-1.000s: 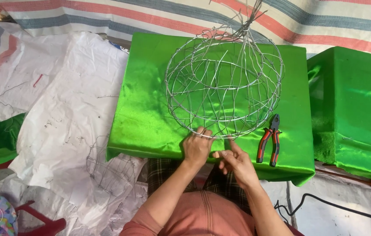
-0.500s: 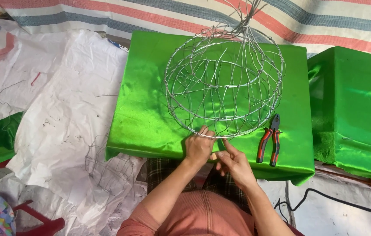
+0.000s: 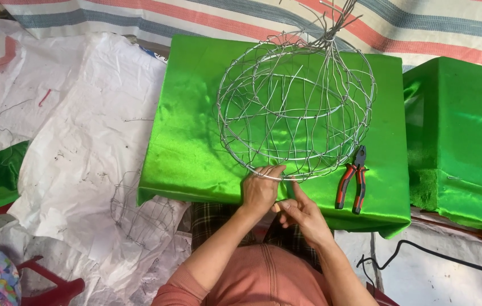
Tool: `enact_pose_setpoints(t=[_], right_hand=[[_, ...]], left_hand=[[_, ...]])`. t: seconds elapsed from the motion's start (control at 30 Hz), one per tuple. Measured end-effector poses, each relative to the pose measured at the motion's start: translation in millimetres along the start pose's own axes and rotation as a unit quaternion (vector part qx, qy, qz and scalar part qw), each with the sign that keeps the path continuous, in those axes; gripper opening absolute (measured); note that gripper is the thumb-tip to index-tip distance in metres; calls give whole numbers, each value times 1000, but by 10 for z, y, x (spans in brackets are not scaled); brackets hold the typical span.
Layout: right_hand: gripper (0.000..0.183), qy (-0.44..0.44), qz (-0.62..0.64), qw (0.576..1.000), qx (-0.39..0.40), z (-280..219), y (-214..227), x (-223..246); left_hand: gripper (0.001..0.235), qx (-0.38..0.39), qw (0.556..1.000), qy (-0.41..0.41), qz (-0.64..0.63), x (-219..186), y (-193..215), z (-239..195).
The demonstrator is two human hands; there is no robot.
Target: Manually shaping and adjusting a wire mesh structure to form a base using hands and pliers.
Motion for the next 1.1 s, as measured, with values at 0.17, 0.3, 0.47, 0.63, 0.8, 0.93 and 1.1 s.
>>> enact_pose_setpoints(t=[0.17,0.3,0.47,0.63,0.8,0.93,1.1], right_hand=[[81,6,6,1000,-12,-70,-30,-8],[79,9,5,1000,-12,-67,-8,6],[78,13,-1,1000,-9,-64,105,3],[76,-25,33,999,-18,-190,148,203],[72,-35,139,988,-63,-161,305,50],[64,-31,173,978,-109,-208,421,40],[54,-39,181,978,-100,-264,458,-36]], left_hand=[[23,2,999,17,-32,100,-91,-77],[19,16,998,35,-42,-8,58,-51],[47,25,984,67,-165,-493,604,-7],[42,-64,969,100,-215,-627,791,-316],[47,47,986,55,-152,-927,657,-132],[64,134,986,89,-43,-955,444,91],[22,147,985,86,1,-761,170,167]])
Point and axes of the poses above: each hand's wrist, its own z-axis towards the middle knuckle, its own y-axis out of the back of the hand, x = y × z, the point moved 7 cm from there along z, towards the middle knuckle, and after that the axes turned 6 degrees about -z, right-handed, at the moved point
